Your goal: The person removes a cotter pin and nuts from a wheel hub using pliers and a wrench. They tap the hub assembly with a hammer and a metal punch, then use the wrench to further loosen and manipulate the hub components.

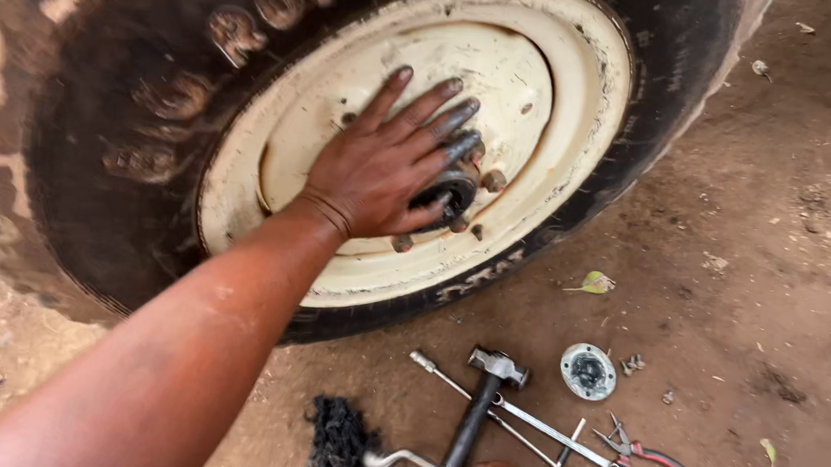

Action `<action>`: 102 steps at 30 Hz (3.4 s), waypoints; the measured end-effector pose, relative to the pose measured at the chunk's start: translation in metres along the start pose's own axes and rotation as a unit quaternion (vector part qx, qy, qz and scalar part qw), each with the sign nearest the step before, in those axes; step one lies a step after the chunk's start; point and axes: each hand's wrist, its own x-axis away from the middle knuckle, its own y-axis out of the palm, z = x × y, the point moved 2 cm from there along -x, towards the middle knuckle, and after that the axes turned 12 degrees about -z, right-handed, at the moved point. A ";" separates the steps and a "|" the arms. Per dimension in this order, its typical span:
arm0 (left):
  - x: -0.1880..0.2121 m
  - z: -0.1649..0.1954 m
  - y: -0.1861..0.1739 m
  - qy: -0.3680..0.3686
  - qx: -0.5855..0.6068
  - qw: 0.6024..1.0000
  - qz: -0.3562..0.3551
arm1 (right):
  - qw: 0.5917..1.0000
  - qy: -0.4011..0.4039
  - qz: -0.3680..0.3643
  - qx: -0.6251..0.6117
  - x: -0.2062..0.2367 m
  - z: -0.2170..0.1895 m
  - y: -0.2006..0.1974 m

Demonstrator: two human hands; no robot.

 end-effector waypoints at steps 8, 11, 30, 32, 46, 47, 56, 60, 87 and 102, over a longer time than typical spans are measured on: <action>0.000 -0.002 0.002 0.010 0.015 1.000 -0.023 | 0.959 -0.228 -0.038 -0.161 0.122 -0.091 -0.143; -0.005 -0.002 0.005 -0.013 -0.003 0.999 -0.042 | 0.957 -0.256 0.101 -0.095 0.169 -0.112 -0.180; 0.031 0.077 -0.052 -0.515 0.473 0.705 0.121 | 0.862 -0.180 0.446 0.162 0.186 -0.123 -0.231; 0.027 0.086 -0.050 -0.553 0.489 0.670 0.070 | 0.866 -0.184 0.433 0.169 0.181 -0.127 -0.231; 0.026 0.128 0.072 -0.533 0.742 0.385 0.128 | 0.808 -0.170 0.403 0.394 0.216 -0.167 -0.286; 0.018 0.133 0.078 -0.501 0.802 0.282 0.163 | 0.800 -0.156 0.408 0.410 0.231 -0.175 -0.294; -0.014 0.150 0.089 -0.451 0.860 0.079 0.226 | 0.747 -0.035 0.384 0.542 0.302 -0.231 -0.305; -0.013 0.144 0.082 -0.455 0.868 0.043 0.193 | 0.735 0.106 0.375 0.555 0.360 -0.238 -0.328; -0.030 0.153 0.124 -0.240 0.940 -0.025 0.240 | 0.765 -0.343 0.450 0.308 0.329 -0.380 -0.150; -0.035 0.171 0.070 -0.438 0.820 -0.104 0.352 | 0.725 -0.427 0.356 -0.407 0.281 -0.220 -0.297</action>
